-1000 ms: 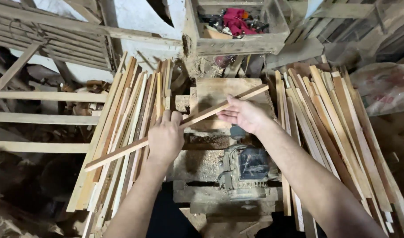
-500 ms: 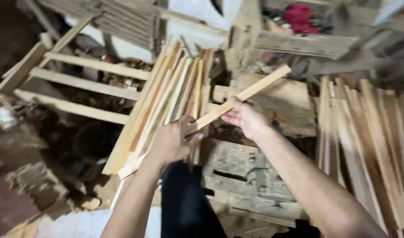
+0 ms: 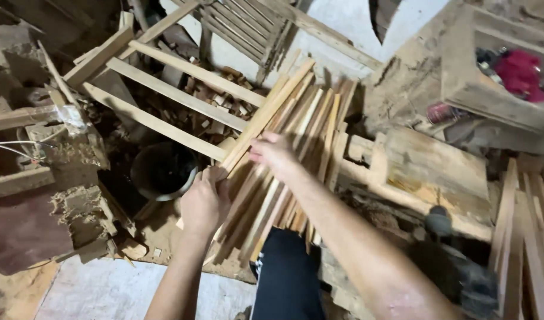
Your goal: The person uses a rotating sanding tool to smooth the edges of thin wooden sticks. They hold each stick with both hands and pass it against the spinning drum, then place the finished piece aside among other processed sticks.
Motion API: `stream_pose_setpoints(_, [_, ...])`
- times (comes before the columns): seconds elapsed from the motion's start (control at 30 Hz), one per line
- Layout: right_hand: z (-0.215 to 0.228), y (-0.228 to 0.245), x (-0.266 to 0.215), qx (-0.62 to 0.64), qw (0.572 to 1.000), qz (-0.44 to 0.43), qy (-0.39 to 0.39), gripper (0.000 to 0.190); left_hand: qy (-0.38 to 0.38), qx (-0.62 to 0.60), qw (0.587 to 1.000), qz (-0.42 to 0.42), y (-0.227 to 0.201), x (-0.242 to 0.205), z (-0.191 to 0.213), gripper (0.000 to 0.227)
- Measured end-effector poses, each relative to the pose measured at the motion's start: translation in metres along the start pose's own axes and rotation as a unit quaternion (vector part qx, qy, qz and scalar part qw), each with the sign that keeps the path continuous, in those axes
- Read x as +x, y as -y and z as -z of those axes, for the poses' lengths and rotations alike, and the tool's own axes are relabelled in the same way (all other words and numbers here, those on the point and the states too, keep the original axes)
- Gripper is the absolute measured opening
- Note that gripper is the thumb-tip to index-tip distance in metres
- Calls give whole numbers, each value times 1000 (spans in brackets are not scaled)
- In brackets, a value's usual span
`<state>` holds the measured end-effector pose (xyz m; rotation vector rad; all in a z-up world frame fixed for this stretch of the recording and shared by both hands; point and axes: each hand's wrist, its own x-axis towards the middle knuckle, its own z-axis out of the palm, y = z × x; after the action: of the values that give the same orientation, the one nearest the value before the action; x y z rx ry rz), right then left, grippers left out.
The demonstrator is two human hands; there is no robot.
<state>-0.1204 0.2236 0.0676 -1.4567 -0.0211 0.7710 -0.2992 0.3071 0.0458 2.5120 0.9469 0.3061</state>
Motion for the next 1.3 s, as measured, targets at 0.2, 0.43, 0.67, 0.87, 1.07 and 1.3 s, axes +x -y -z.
stream_pose_setpoints(0.2, [-52, -32, 51, 19, 998, -8, 67, 85, -11, -29, 997, 70, 30, 49, -23, 22])
stream_pose_setpoints(0.43, [-47, -19, 48, -258, 961, 100, 12, 64, 43, -148, 981, 117, -30, 38, -41, 28])
stream_pose_setpoints(0.67, [-19, -30, 49, -552, 825, 124, 1, 32, 81, -86, 984, 136, -48, 36, -110, 41])
stream_pose_setpoints(0.87, [-30, -34, 38, -520, 847, 107, 3, 53, 30, -28, 994, 97, -32, 36, -110, 30])
stream_pose_setpoints(1.07, [-19, -15, 32, -487, 861, 146, 11, 36, -51, 33, 998, 33, -68, 35, -65, 68])
stream_pose_setpoints(1.3, [112, 69, -22, -571, 797, 198, -15, 25, -13, -132, 984, -117, -168, 20, -40, 37])
